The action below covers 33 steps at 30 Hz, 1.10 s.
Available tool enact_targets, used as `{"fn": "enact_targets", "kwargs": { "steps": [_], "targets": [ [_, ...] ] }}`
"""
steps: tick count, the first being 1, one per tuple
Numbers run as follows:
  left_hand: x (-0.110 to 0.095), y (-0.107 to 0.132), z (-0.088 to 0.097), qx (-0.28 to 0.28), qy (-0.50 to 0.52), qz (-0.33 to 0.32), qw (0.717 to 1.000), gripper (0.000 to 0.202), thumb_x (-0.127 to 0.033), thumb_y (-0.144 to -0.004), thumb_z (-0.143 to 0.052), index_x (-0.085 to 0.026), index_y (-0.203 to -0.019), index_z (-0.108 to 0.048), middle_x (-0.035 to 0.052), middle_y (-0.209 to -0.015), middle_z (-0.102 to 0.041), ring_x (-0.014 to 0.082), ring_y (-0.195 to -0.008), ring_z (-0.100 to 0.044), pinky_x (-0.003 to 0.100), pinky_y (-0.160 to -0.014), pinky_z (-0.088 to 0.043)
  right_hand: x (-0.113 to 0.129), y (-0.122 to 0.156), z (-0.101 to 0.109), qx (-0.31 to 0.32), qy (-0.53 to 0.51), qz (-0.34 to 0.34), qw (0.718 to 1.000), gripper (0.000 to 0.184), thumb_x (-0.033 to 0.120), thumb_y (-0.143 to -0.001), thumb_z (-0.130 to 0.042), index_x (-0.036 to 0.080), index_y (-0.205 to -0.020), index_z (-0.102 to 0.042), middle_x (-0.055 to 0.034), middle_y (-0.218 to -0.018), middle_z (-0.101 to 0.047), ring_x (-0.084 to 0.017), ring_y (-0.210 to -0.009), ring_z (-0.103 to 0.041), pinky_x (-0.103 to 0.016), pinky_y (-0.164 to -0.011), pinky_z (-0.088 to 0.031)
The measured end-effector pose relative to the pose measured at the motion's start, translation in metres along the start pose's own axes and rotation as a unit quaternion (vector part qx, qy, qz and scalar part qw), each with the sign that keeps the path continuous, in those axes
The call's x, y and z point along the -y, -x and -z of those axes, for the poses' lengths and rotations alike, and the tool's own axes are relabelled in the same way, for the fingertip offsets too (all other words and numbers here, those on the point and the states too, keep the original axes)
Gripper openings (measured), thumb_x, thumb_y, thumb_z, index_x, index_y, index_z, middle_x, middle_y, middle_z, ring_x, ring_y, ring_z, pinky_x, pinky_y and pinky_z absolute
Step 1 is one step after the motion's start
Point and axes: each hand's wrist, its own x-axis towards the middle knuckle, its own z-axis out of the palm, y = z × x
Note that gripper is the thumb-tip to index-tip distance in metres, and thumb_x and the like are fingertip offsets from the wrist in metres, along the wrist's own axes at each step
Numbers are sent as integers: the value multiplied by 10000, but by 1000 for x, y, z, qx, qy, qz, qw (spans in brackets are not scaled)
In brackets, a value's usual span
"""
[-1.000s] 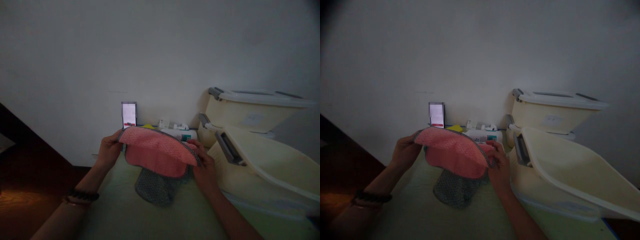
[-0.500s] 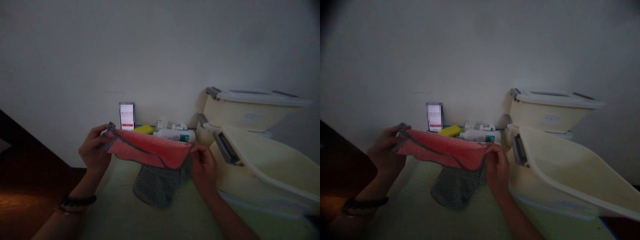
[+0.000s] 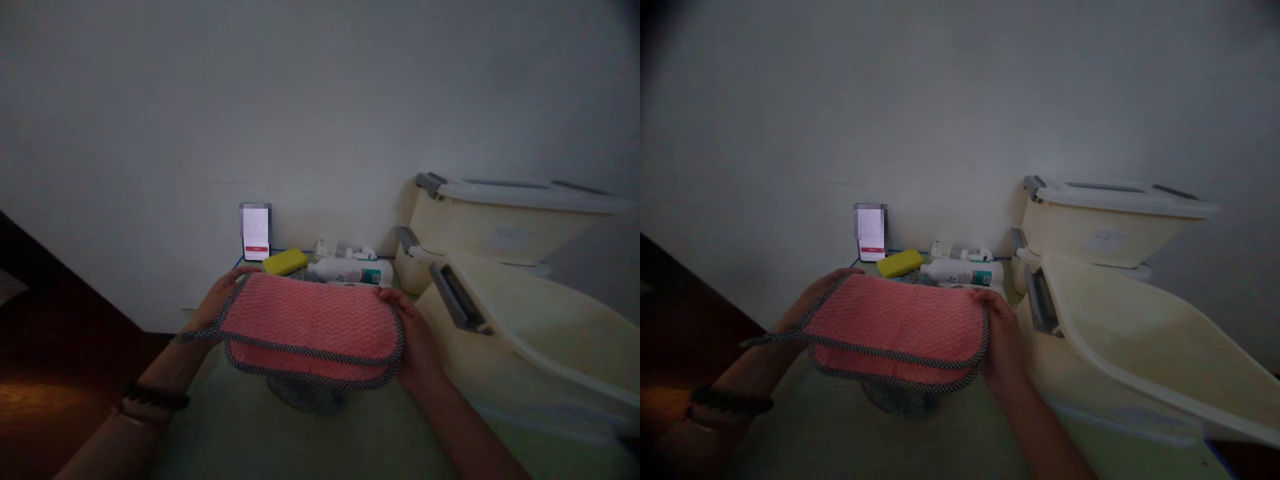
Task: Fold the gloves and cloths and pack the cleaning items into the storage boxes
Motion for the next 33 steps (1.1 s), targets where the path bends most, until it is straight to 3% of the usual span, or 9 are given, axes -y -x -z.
{"fn": "enact_targets", "kwargs": {
  "steps": [6, 10, 14, 16, 19, 22, 25, 28, 33],
  "targets": [
    [13, 2, -11, 72, -28, 97, 992, 347, -314, -735, -621, -224, -1041, -483, -24, -644, -664, 142, -494, -607, 214, -424, -444, -12, -6, 10, -19, 113, 81, 990, 136, 200, -685, -474, 220, -719, -605, 4, -732, -629, -199, -745, -580, -313, -661, -436],
    [24, -3, -10, 82, -62, 42, 994, 246, -422, -787, -574, -216, -917, -542, -12, -626, -650, 140, -516, -593, 201, -422, -418, -13, -11, 12, 5, 200, 176, 964, 164, 152, -664, -500, 229, -679, -643, -44, -958, -574, -239, -999, -520, -396, -894, -394],
    [31, -11, -6, 99, -67, 33, 992, 352, -496, -821, -487, -189, -742, -640, 62, -678, -697, 161, -515, -597, 228, -404, -412, -12, -12, 12, 26, 262, 238, 935, 212, 115, -693, -484, 231, -706, -661, -67, -993, -529, -245, -1030, -510, -451, -948, -368],
    [31, -11, -6, 114, -76, 22, 990, 402, -514, -827, -468, -186, -700, -661, 77, -673, -703, 173, -520, -602, 241, -407, -414, -11, -11, 14, 26, 313, 303, 900, 257, 89, -729, -441, 232, -748, -654, -68, -1005, -546, -241, -1033, -517, -457, -939, -377],
    [25, -4, -9, 127, -83, -25, 988, 286, -458, -772, -595, -180, -754, -659, 60, -698, -700, 183, -591, -621, 251, -481, -447, -6, -7, 17, 25, 372, 416, 829, 298, 65, -790, -382, 235, -808, -627, -57, -988, -583, -229, -998, -539, -453, -893, -410],
    [21, 6, -17, 150, -58, -69, 985, 212, -362, -742, -649, -180, -848, -625, 49, -765, -695, 183, -657, -634, 277, -570, -485, -5, -1, 14, 79, 382, 465, 794, 246, 87, -836, -414, 236, -877, -606, -52, -996, -604, -210, -981, -556, -418, -867, -451],
    [21, 16, -26, 156, -75, -186, 967, 63, -209, -749, -608, -187, -807, -598, 37, -799, -666, 171, -737, -625, 292, -673, -497, -11, 5, 7, 145, 408, 456, 778, 240, 151, -867, -468, 228, -1075, -560, -75, -1111, -601, -204, -1068, -542, -416, -929, -450],
    [22, 26, -36, 178, -143, -303, 925, 131, -88, -759, -530, -183, -794, -612, 48, -840, -656, 165, -814, -619, 299, -755, -488, -21, 9, 2, 181, 441, 429, 767, 446, 231, -879, -487, 232, -1315, -392, -109, -1291, -530, -230, -1207, -477, -468, -995, -411],
    [17, 39, -43, 228, -151, -364, 890, 177, -57, -762, -525, -184, -809, -638, 63, -904, -666, 153, -815, -629, 258, -696, -494, -35, 5, 6, 190, 499, 403, 744, 527, 229, -876, -457, 222, -1385, -322, -124, -1392, -449, -250, -1290, -402, -506, -1030, -367]
  ]
}}
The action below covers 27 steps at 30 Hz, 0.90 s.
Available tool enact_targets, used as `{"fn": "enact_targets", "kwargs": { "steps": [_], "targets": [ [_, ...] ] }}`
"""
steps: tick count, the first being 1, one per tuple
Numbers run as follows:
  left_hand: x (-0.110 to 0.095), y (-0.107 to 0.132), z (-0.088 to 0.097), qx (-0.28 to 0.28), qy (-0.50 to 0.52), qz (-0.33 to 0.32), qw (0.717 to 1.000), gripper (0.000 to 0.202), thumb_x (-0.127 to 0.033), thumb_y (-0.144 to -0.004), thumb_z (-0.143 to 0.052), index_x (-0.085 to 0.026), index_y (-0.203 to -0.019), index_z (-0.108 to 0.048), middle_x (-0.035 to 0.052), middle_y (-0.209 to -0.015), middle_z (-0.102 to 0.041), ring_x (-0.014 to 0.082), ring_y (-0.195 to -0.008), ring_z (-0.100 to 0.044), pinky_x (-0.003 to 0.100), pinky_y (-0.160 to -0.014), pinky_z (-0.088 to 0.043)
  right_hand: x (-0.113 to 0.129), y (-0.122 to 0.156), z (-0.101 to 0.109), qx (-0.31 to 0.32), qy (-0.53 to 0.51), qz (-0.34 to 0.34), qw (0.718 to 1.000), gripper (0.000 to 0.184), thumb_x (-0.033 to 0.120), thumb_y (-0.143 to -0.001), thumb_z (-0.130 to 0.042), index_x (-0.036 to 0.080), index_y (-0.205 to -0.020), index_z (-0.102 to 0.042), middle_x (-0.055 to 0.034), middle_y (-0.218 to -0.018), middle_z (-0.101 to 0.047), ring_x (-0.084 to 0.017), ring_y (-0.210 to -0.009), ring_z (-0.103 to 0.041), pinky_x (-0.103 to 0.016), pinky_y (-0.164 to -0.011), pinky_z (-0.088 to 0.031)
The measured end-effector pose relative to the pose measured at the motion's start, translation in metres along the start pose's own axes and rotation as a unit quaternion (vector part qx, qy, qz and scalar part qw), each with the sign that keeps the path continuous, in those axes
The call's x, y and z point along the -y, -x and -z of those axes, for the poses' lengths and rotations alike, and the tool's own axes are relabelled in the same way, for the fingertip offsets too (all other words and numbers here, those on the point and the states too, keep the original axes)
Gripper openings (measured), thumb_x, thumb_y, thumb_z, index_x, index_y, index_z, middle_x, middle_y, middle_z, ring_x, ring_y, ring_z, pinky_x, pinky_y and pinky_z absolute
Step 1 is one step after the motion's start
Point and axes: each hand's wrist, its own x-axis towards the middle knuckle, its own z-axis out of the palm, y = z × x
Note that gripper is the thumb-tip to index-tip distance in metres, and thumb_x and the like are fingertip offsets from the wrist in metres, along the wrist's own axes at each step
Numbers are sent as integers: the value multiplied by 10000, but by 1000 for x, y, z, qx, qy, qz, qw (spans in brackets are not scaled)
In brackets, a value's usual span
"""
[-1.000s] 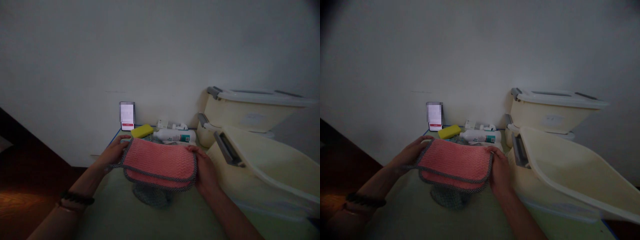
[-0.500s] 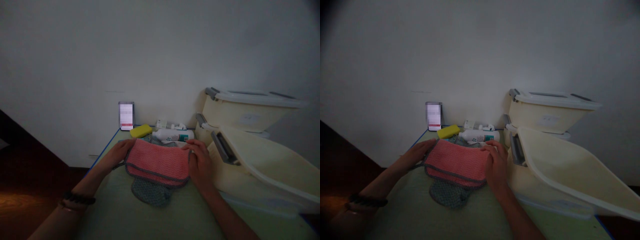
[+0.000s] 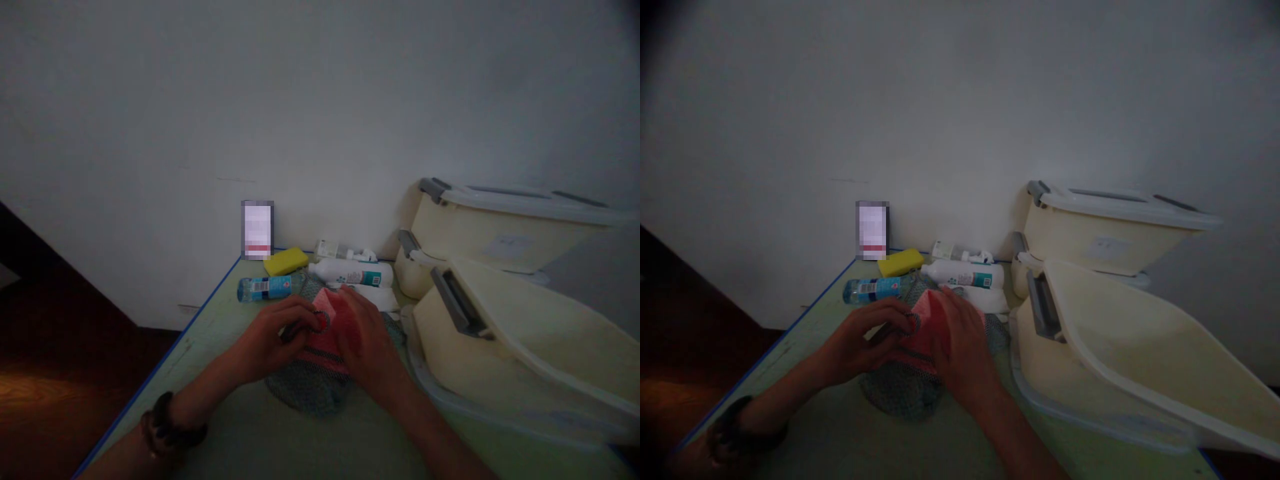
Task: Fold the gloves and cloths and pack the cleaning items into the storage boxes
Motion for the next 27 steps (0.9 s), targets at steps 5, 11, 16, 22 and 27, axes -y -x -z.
{"fn": "enact_targets", "kwargs": {
  "steps": [5, 11, 16, 22, 27],
  "targets": [
    [0, -3, 9, -179, 131, 141, 965, 50, -154, -719, -601, -198, -736, -615, 29, -782, -677, 166, -749, -640, 269, -674, -514, -18, 3, -1, 14, 91, -52, 994, 485, 334, -851, -521, 180, -1305, -454, -157, -1196, -597, -323, -1159, -508, -598, -993, -334],
    [16, -9, 22, -215, 310, 304, 875, 315, -231, -653, -730, -195, -960, -667, 51, -889, -724, 189, -758, -674, 275, -630, -543, -14, -5, 10, -31, 129, -100, 986, 364, 327, -849, -530, 174, -1179, -545, -139, -1006, -595, -310, -963, -528, -553, -847, -438],
    [12, -5, 15, -86, 285, 233, 926, 272, -152, -671, -715, -216, -935, -710, 60, -934, -727, 223, -904, -671, 349, -783, -544, 3, -7, 14, -72, 56, -30, 995, 428, 354, -863, -534, 212, -1258, -448, -130, -1200, -490, -274, -1145, -451, -507, -977, -390],
    [3, 0, 1, 18, 114, 63, 991, 137, -138, -789, -579, -205, -843, -685, 73, -1009, -677, 183, -900, -636, 307, -757, -516, 14, -7, 12, -20, -25, 42, 999, 422, 304, -887, -519, 229, -1289, -415, -102, -1302, -509, -244, -1234, -429, -481, -1013, -379],
    [5, 1, 0, 13, 20, 34, 999, 81, -164, -806, -580, -180, -860, -639, 59, -856, -666, 157, -754, -613, 264, -641, -487, 16, -8, 16, -58, -33, 55, 996, 108, 219, -871, -529, 241, -967, -572, -31, -948, -673, -223, -1032, -565, -456, -945, -404]
  ]
}}
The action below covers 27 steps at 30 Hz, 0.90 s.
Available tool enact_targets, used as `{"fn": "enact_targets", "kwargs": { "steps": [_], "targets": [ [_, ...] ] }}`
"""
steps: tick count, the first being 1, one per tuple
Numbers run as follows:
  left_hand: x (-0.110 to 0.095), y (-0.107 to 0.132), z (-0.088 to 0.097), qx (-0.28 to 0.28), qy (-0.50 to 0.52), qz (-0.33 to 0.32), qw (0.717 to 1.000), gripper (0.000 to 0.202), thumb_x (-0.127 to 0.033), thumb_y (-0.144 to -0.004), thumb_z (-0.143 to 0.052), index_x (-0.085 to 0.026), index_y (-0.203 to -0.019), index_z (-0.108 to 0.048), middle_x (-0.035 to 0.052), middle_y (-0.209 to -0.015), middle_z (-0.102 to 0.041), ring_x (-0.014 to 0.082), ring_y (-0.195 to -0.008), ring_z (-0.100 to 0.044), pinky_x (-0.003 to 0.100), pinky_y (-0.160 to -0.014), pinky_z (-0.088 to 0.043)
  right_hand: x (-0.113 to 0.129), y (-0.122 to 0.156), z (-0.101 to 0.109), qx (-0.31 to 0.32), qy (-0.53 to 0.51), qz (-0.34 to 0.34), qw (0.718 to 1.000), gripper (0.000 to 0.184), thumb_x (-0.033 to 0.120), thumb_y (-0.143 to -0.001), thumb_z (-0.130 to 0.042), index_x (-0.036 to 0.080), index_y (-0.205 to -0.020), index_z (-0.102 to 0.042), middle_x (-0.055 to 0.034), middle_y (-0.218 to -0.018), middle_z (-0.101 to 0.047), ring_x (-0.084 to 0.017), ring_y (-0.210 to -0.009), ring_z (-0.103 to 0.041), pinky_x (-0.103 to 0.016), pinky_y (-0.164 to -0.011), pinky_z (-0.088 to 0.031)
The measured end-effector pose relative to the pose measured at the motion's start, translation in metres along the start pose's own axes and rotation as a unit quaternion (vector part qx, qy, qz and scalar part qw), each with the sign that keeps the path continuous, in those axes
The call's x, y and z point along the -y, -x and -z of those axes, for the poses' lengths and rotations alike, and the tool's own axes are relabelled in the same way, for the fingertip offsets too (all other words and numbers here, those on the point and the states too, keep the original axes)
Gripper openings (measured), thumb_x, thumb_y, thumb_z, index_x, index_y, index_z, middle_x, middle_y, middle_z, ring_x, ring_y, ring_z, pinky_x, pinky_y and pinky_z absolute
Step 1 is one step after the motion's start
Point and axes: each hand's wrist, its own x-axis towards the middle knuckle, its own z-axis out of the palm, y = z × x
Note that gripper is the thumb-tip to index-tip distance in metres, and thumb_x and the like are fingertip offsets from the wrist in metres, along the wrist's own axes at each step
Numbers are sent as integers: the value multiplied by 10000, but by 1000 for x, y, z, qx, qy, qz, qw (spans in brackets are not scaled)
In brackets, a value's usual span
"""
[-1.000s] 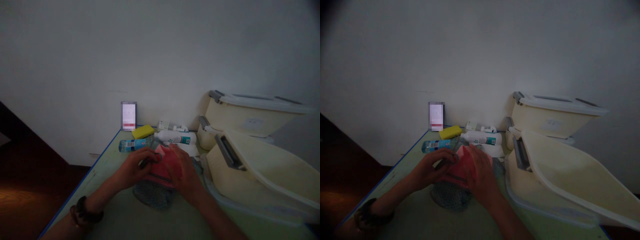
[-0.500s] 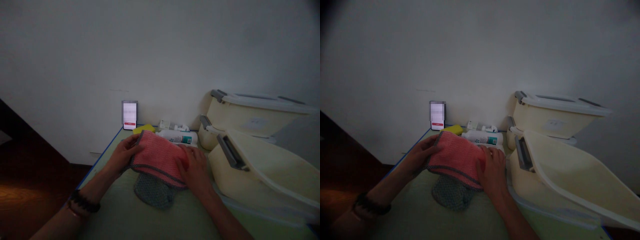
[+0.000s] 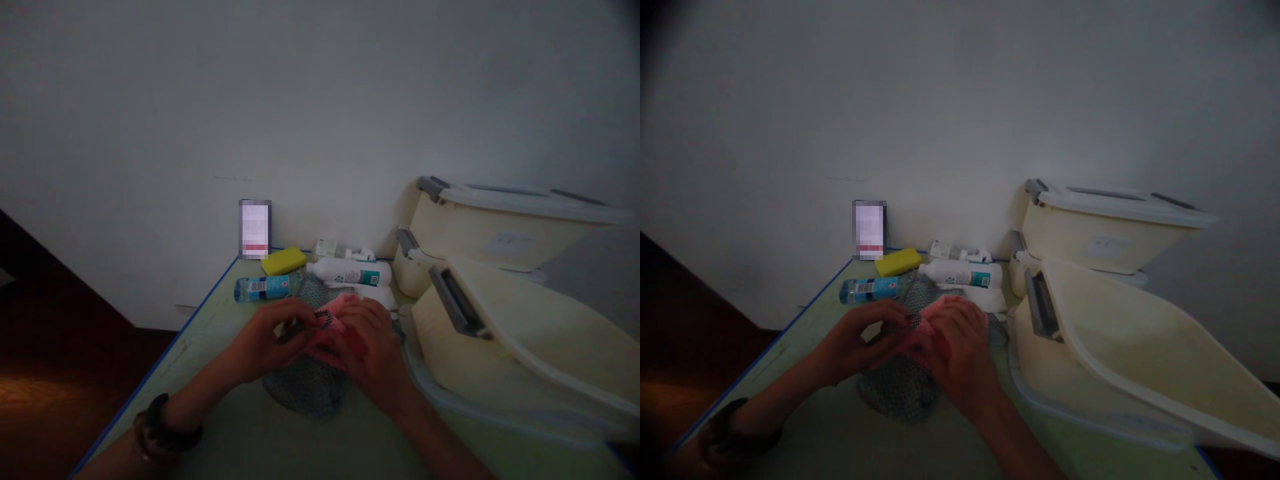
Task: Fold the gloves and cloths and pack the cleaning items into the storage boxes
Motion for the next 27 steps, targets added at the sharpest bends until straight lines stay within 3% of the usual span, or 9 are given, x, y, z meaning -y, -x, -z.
{"fn": "enact_targets", "kwargs": {
  "steps": [3, 7, 11, 14, 16, 20, 24, 27],
  "targets": [
    [2, 0, 4, -2, -57, -1, 998, 24, -197, -808, -600, -175, -807, -610, 47, -819, -641, 150, -725, -586, 262, -628, -467, 1, 0, 5, -61, -1, -34, 998, 78, 203, -864, -512, 231, -925, -551, -36, -901, -648, -212, -932, -574, -436, -886, -421],
    [0, 1, 8, 21, -62, -2, 998, 61, -232, -814, -613, -179, -836, -590, 53, -895, -625, 167, -838, -590, 294, -751, -475, -2, 3, 9, -131, -25, -131, 982, 105, 249, -874, -501, 220, -968, -536, -55, -926, -600, -210, -906, -555, -391, -810, -450],
    [-4, 2, 10, 43, -46, 11, 998, 181, -297, -773, -670, -189, -887, -581, 61, -972, -627, 192, -924, -582, 323, -818, -468, -4, 5, 6, -162, -85, -184, 966, 98, 248, -864, -520, 226, -959, -514, -32, -889, -579, -178, -820, -570, -324, -720, -474],
    [-6, 2, 9, 65, -27, 30, 997, 300, -348, -722, -715, -194, -937, -572, 61, -1002, -621, 205, -919, -575, 331, -795, -471, -3, 5, 4, -170, -116, -194, 959, 128, 237, -858, -531, 227, -983, -504, -30, -896, -587, -170, -814, -591, -305, -709, -483],
    [-5, 2, 7, 62, -11, 55, 996, 255, -342, -742, -691, -187, -908, -573, 45, -937, -620, 192, -855, -572, 320, -748, -472, -3, 4, 4, -173, -129, -195, 957, 131, 232, -858, -533, 227, -984, -496, -29, -887, -593, -168, -802, -603, -302, -700, -489],
    [3, 1, 4, -18, 15, 88, 996, 104, -242, -783, -629, -178, -756, -552, -9, -734, -570, 141, -691, -536, 270, -643, -458, -4, 5, 4, -175, -114, -179, 961, 118, 218, -854, -535, 228, -960, -483, -26, -864, -593, -168, -796, -607, -309, -700, -500],
    [9, 0, 6, -145, 68, 53, 986, 113, -121, -744, -629, -190, -769, -544, -12, -779, -579, 128, -734, -559, 260, -701, -472, -5, 6, 3, -160, -90, -128, 975, 211, 196, -828, -561, 238, -1007, -457, -46, -938, -608, -183, -884, -624, -334, -758, -522],
    [8, 0, 8, -177, 94, 30, 979, 139, -83, -737, -623, -196, -786, -558, 2, -836, -592, 137, -810, -583, 269, -768, -482, -4, 3, 5, -106, -35, -55, 992, 357, 148, -829, -525, 249, -1160, -434, -78, -1049, -615, -210, -983, -615, -382, -820, -520]
  ]
}}
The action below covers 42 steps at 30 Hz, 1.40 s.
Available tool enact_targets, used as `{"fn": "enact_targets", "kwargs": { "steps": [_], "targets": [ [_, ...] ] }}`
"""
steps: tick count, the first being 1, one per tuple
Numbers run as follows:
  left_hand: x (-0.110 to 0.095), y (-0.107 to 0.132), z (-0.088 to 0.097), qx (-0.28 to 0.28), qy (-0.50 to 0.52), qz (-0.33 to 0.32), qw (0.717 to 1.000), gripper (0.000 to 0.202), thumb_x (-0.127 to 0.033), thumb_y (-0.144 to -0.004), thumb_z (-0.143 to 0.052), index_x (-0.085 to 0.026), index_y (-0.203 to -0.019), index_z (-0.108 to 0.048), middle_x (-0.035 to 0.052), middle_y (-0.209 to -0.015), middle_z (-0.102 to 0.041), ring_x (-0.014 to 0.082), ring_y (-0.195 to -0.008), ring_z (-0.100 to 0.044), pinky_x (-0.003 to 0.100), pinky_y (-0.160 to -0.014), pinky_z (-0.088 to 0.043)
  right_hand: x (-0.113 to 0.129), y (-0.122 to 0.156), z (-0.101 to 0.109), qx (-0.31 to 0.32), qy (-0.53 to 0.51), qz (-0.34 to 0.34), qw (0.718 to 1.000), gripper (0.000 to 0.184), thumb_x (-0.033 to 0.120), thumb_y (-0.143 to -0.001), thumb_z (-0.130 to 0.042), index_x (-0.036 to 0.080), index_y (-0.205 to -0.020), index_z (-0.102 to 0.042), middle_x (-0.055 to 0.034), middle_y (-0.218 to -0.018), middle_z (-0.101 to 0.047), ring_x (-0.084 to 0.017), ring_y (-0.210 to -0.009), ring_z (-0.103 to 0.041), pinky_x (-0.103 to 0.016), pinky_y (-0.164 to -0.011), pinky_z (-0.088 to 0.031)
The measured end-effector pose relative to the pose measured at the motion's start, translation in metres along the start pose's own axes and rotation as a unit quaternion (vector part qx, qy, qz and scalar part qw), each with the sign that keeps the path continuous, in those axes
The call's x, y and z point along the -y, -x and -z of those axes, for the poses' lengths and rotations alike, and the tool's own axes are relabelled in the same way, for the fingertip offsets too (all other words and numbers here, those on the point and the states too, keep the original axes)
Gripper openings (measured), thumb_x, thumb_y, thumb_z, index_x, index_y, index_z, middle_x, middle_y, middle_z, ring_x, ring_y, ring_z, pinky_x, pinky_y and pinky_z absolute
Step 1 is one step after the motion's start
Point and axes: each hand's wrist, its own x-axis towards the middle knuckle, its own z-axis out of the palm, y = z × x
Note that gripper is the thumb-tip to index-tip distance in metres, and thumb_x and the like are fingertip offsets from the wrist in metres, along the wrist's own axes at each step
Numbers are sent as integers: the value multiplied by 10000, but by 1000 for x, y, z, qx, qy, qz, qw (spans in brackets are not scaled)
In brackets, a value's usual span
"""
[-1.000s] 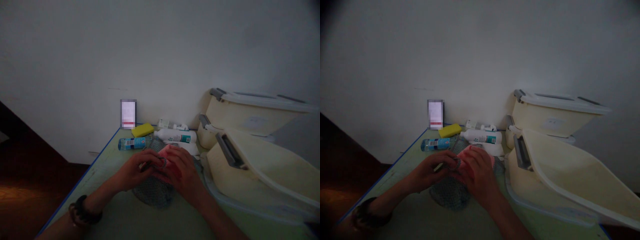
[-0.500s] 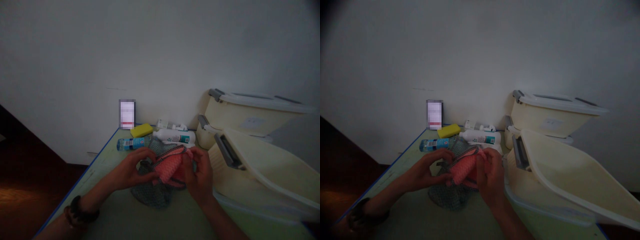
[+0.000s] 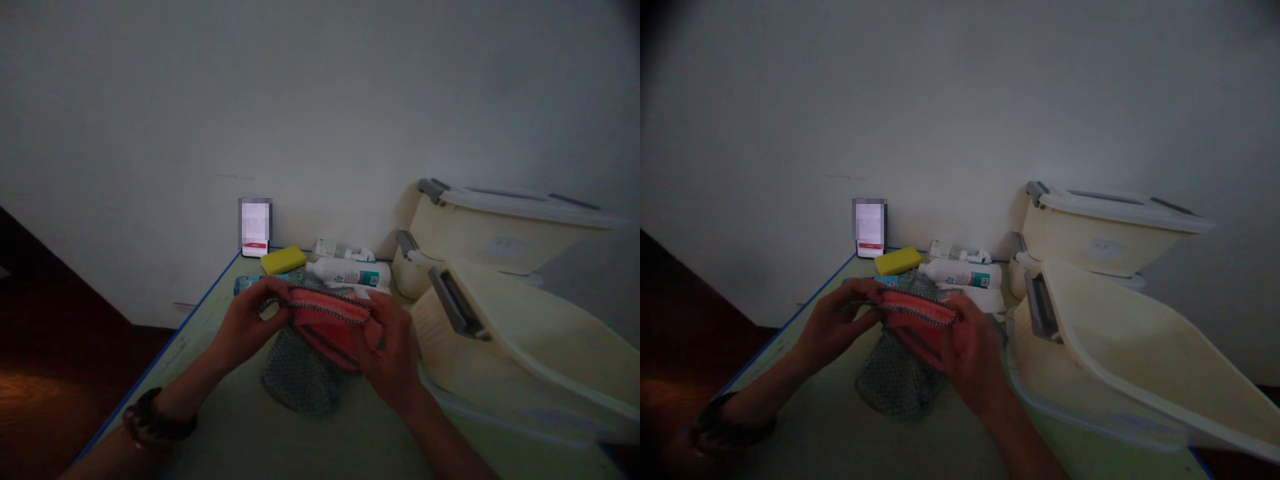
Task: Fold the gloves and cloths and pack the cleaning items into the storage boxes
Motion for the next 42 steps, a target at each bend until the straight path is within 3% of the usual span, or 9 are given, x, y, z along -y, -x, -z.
{"fn": "enact_targets", "kwargs": {
  "steps": [3, 7, 13, 17, 21, 26, 30, 36, 42],
  "targets": [
    [0, 0, 0, 1, 9, -12, 1000, 150, -83, -736, -635, -201, -813, -581, 9, -855, -609, 141, -841, -589, 269, -796, -481, 2, -3, 2, 79, 1, 66, 995, 374, 119, -839, -473, 260, -1184, -440, -83, -1110, -603, -220, -1061, -582, -419, -877, -496],
    [1, 1, -1, -5, 31, -4, 999, 126, -101, -725, -656, -189, -791, -594, 24, -845, -628, 150, -840, -597, 277, -803, -486, 7, -6, 8, 118, 5, 69, 991, 186, 155, -833, -503, 228, -1001, -532, -81, -1066, -601, -210, -1011, -591, -375, -834, -508],
    [-28, -31, 6, -69, 129, 10, 989, 136, -130, -680, -714, -168, -705, -586, 16, -751, -619, 142, -751, -605, 251, -698, -511, 31, -53, 27, 51, 17, 69, 996, 81, 168, -830, -536, 185, -909, -543, -48, -854, -617, -156, -808, -602, -275, -711, -487],
    [-60, -74, 18, -34, 173, -39, 984, 148, -102, -663, -728, -166, -703, -600, 7, -755, -641, 113, -709, -603, 202, -642, -499, 58, -107, 42, -10, 21, 15, 1000, 79, 220, -842, -527, 175, -785, -559, -12, -724, -581, -131, -680, -549, -262, -640, -433],
    [-71, -99, 29, 2, 201, -49, 978, 134, -77, -696, -705, -170, -734, -615, -5, -794, -654, 85, -707, -600, 173, -645, -489, 67, -134, 44, -45, 8, -53, 998, 179, 292, -860, -520, 185, -725, -568, 4, -686, -570, -135, -666, -532, -279, -639, -407],
    [-67, -98, 31, 57, 222, -21, 973, 133, -62, -731, -675, -164, -754, -594, -14, -802, -637, 70, -724, -586, 153, -648, -468, 47, -132, 38, 37, -41, -127, 990, 183, 356, -841, -566, 195, -758, -589, 9, -698, -580, -138, -658, -531, -278, -618, -409],
    [-68, -98, 34, 100, 221, -11, 970, 123, -80, -779, -626, -172, -799, -548, -10, -853, -626, 78, -739, -572, 167, -636, -457, 40, -130, 41, 78, -57, -141, 985, 162, 368, -828, -595, 208, -823, -622, 5, -752, -623, -143, -694, -564, -280, -646, -432],
    [-63, -101, 39, 143, 142, 7, 979, 88, -127, -815, -583, -169, -819, -506, -36, -729, -557, 75, -660, -509, 182, -599, -427, 48, -131, 51, 69, 28, -91, 993, 91, 285, -825, -606, 213, -801, -657, 1, -806, -654, -140, -754, -593, -276, -704, -437],
    [-65, -102, 33, 147, 96, -1, 985, 88, -190, -851, -554, -187, -840, -467, -56, -658, -519, 86, -615, -499, 199, -562, -423, 49, -128, 58, 27, 66, -109, 992, 116, 322, -801, -626, 211, -776, -650, -8, -746, -678, -163, -699, -629, -282, -637, -451]
  ]
}}
